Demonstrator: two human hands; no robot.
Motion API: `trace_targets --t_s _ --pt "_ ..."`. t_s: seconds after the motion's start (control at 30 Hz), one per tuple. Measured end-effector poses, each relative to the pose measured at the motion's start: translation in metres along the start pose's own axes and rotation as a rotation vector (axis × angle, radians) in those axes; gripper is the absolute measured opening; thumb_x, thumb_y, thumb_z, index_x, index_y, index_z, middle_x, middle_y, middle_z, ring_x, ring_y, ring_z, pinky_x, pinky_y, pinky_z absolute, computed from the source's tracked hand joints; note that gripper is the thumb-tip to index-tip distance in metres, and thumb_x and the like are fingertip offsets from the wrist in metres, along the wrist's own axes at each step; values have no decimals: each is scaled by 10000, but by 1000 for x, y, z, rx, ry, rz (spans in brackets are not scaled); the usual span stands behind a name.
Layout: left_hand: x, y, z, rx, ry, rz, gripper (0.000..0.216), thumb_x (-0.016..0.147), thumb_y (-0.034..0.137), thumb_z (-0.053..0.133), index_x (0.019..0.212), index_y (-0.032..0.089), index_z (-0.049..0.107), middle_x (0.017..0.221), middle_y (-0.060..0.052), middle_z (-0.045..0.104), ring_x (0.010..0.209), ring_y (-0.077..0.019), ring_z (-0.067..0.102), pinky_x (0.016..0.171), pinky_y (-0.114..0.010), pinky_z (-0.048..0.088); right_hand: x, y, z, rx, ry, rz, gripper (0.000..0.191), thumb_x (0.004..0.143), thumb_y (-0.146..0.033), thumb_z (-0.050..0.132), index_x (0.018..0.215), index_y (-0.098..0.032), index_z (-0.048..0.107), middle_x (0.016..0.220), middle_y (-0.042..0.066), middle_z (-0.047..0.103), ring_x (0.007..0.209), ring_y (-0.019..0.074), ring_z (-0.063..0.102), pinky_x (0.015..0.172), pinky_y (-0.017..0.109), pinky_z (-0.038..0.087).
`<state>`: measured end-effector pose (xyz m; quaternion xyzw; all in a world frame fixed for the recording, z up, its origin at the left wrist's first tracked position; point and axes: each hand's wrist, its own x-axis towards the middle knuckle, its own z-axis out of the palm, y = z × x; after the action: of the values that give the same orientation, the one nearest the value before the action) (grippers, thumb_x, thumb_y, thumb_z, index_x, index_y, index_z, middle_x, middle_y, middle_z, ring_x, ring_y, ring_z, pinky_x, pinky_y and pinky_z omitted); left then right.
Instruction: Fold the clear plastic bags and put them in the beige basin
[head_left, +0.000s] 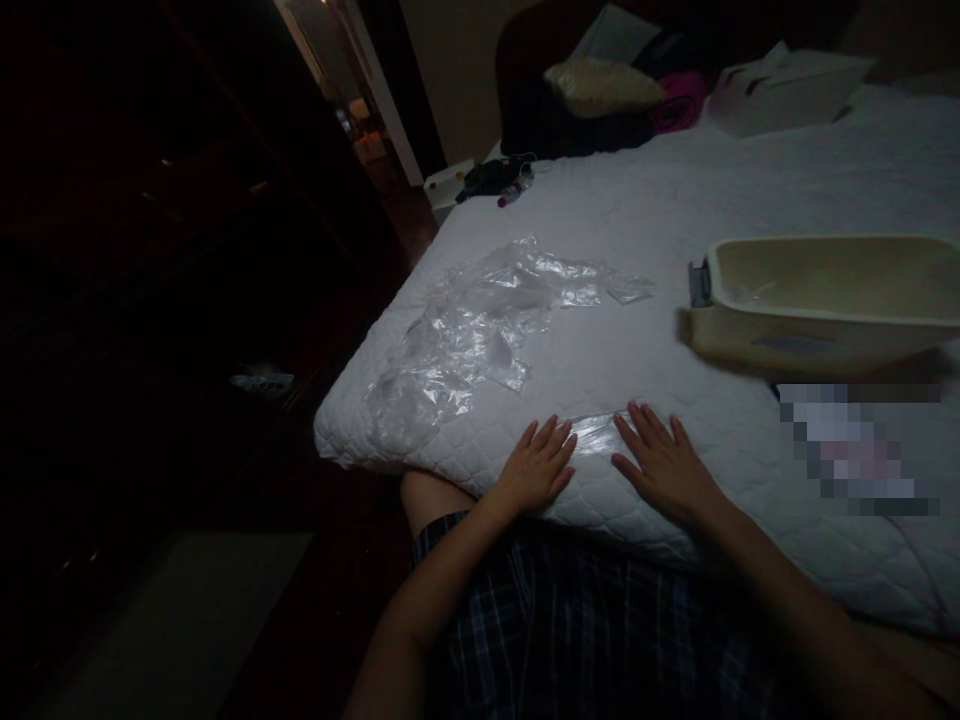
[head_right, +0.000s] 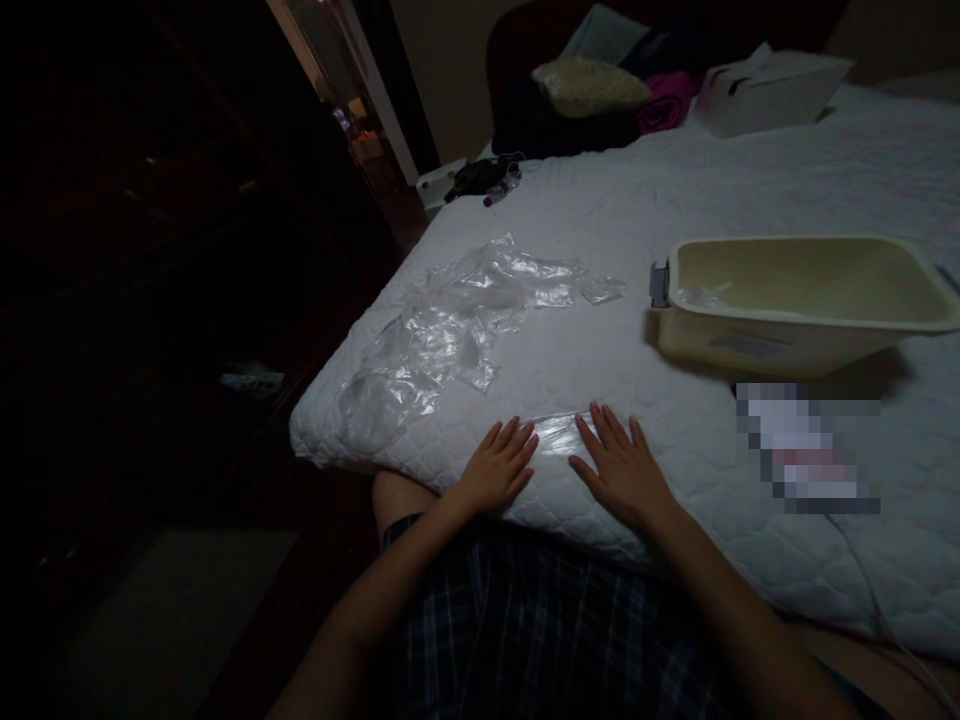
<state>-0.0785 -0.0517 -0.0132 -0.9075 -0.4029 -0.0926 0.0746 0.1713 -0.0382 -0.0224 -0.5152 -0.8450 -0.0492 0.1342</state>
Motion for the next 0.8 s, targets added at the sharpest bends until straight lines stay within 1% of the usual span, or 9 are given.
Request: trace_targets --t_s 0.1,0.23,0.33,0.4,0.47,0.53,0.6,0.7,0.8 --pt "-1 1 0 10 1 -3 508 945 399 330 1390 155 345 1494 -82 311 1404 -255 214 1132 -458 218 1 -1 -1 -9 -5 13 613 926 -489 308 1452 -176 288 1504 141 271 1400 270 179 1113 531 141" --pt "-2 3 0 26 13 -15 499 944 392 337 1384 158 355 1490 -89 320 1385 -253 268 1121 -450 252 1 -1 1 -25 19 29 652 924 -495 307 1481 -178 191 1513 129 252 1409 270 132 1113 544 125" --pt "-4 5 2 32 42 -45 489 938 385 356 1379 175 367 1485 -77 332 1378 -257 282 1116 -456 266 4 -3 -1 -18 51 88 669 930 -467 317 1490 -156 129 1517 142 237 1408 284 133 1107 553 142" --pt "-5 8 5 30 67 -82 491 933 383 371 1376 172 374 1478 -79 346 1376 -260 285 1112 -456 278 4 -4 -4 2 118 173 689 932 -433 337 1490 -111 94 1519 174 213 1401 303 152 1100 552 180" --pt "-6 11 8 21 92 -124 498 925 381 390 1372 163 378 1469 -91 360 1372 -267 293 1101 -462 297 3 -6 -8 32 229 223 717 923 -396 386 1483 -65 86 1511 213 205 1389 323 191 1088 544 231" --pt "-7 13 10 6 112 -159 502 918 376 403 1368 156 383 1464 -103 366 1366 -277 304 1091 -473 312 1 -8 -12 61 338 152 690 911 -327 437 1479 -74 139 1486 220 275 1363 321 271 1070 525 293" --pt "-8 14 12 -13 124 -178 503 912 369 415 1364 151 389 1462 -113 367 1362 -284 310 1088 -483 316 -1 -11 -14 92 389 -30 600 904 -229 449 1462 -137 248 1417 184 418 1310 291 383 1036 485 368" --pt "-8 15 13 -32 127 -183 516 903 356 433 1374 151 373 1467 -120 355 1373 -282 290 1096 -489 306 3 -19 -14 136 344 -306 482 892 -106 421 1368 -180 435 1255 133 593 1182 244 531 951 410 467" --pt "-8 15 15 -45 127 -185 536 897 345 442 1388 152 347 1475 -125 339 1381 -283 273 1096 -494 309 11 -28 -11 132 278 -380 400 879 -63 405 1238 -141 564 1138 138 657 1064 231 606 872 390 512"
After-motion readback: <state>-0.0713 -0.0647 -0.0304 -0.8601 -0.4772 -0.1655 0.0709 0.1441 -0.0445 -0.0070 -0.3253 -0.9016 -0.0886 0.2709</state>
